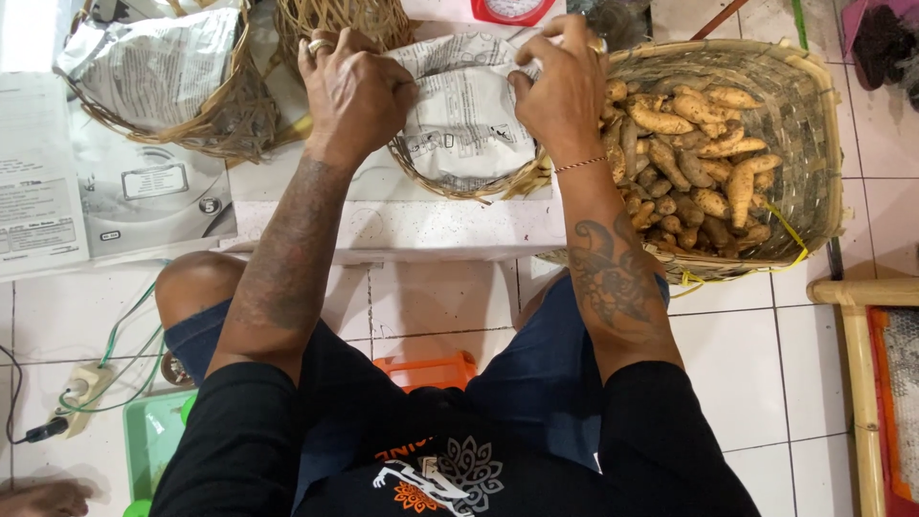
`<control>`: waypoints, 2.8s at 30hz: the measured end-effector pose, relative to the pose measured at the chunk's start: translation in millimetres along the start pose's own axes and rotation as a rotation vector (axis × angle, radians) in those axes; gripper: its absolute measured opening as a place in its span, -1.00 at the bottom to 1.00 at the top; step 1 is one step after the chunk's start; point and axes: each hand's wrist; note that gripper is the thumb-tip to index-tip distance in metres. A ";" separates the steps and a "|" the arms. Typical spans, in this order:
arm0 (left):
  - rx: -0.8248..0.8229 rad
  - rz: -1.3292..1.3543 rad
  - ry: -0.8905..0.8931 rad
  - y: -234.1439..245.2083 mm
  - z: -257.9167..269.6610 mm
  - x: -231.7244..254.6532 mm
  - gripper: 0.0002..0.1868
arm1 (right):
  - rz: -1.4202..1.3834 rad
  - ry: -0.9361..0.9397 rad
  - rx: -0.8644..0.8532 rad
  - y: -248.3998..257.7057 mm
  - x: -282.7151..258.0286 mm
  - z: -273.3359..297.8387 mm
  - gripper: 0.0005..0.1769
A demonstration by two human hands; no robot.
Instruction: Wrapping sweet potatoes in newspaper and placing them into woven baskets
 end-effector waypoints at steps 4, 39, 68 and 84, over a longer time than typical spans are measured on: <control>-0.197 -0.131 0.057 -12.6 -2.7 -10.6 -0.82 | -0.024 -0.073 -0.218 10.0 -10.3 -3.0 -0.80; -0.216 0.252 0.110 30.0 25.5 10.4 -0.54 | -0.372 -0.530 -0.571 91.1 -23.7 2.4 -0.48; -0.480 0.780 0.457 4.3 -74.4 26.8 -0.06 | -0.541 -0.350 -0.420 61.4 28.7 3.8 -0.15; -0.431 0.883 0.157 -14.8 -121.2 54.7 -0.93 | -1.473 -0.819 -0.238 0.2 19.4 16.6 -0.20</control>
Point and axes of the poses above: each hand's wrist, its own z-axis away from the middle knuckle, its own y-axis out of the back of the hand, x = y × z, and after that the axes turned 10 degrees about y, right-handed
